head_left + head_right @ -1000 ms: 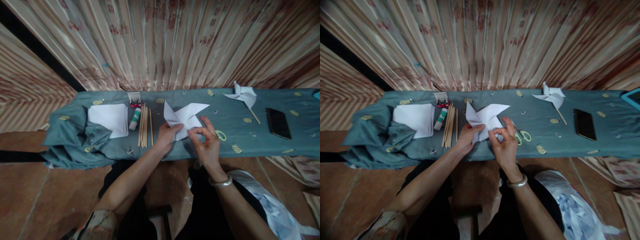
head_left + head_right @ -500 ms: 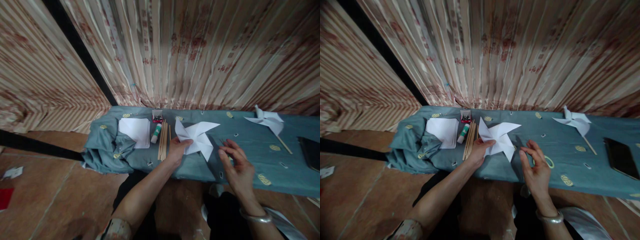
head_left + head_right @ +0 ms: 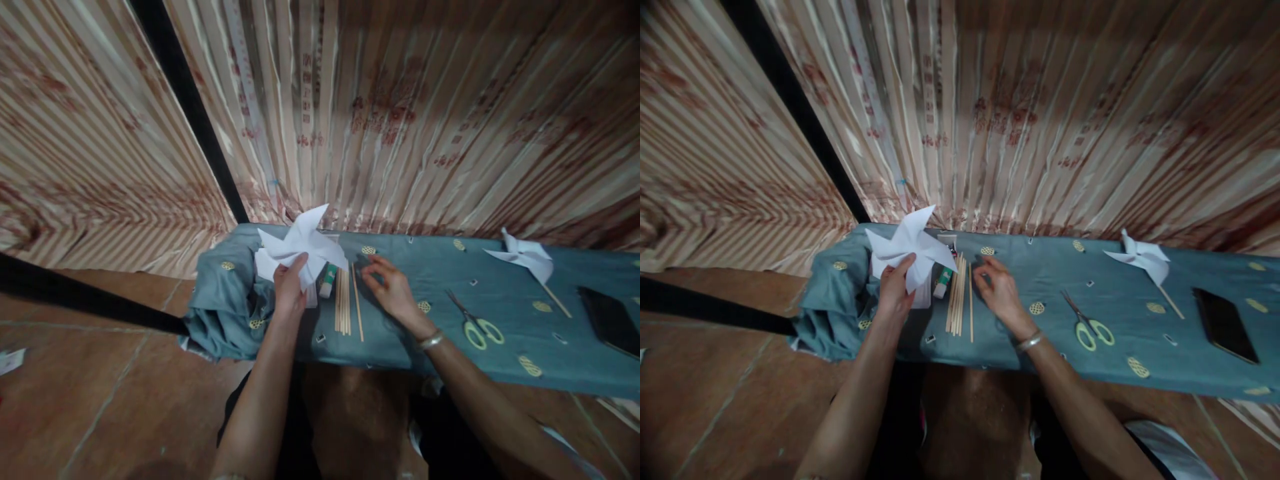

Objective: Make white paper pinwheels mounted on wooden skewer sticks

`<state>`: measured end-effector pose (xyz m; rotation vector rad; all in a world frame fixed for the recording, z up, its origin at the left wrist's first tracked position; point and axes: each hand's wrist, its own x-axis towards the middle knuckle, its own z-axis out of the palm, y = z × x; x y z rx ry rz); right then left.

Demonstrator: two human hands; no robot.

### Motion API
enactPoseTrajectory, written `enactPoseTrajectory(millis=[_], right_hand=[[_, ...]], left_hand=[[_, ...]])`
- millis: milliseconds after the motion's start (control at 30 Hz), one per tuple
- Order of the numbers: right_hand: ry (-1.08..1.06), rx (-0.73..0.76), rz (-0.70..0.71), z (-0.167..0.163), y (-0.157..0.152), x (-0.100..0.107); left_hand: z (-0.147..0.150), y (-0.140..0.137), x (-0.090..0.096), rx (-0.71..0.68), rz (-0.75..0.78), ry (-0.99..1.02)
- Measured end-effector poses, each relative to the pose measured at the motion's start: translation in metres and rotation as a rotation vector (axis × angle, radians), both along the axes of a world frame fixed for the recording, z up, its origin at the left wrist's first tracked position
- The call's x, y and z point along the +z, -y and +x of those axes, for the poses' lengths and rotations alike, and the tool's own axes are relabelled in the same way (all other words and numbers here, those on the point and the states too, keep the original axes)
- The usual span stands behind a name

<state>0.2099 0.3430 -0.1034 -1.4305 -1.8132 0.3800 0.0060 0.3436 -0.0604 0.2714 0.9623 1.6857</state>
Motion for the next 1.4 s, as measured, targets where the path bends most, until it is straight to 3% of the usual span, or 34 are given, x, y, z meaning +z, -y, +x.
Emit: enactPoseTrajectory(millis=[167, 300, 467, 767, 1033, 1200, 1400], right_hand=[[0.252, 0.076, -0.043, -0.050, -0.065, 0.020], [0.437, 0.080, -0.089, -0.071, -0.094, 0.020], [0.529, 0.073, -0.118, -0.080, -0.106, 0.011], [0.506, 0.027, -0.121, -0.084, -0.105, 0.006], [0.205, -0.013, -0.007, -0.077, -0.095, -0.003], [-0.217, -0.141, -0.119, -0.063, -0.088, -0.004], [-0.384, -0.170, -0.111, -0.001, -0.022, -0.018]], left_hand=[[-0.031, 0.004, 0.001, 0.022, 0.012, 0.027], [-0.039, 0.006, 0.000, 0.044, 0.014, 0.043], [-0.039, 0.007, 0.001, 0.006, -0.002, 0.033], [-0.040, 0.010, 0.001, 0.000, -0.010, 0.017], [-0.038, 0.011, 0.001, 0.006, -0.018, 0.008], [-0.034, 0.010, -0.002, 0.004, -0.005, 0.019], [-0.003, 0.013, -0.002, -0.084, 0.012, 0.048]])
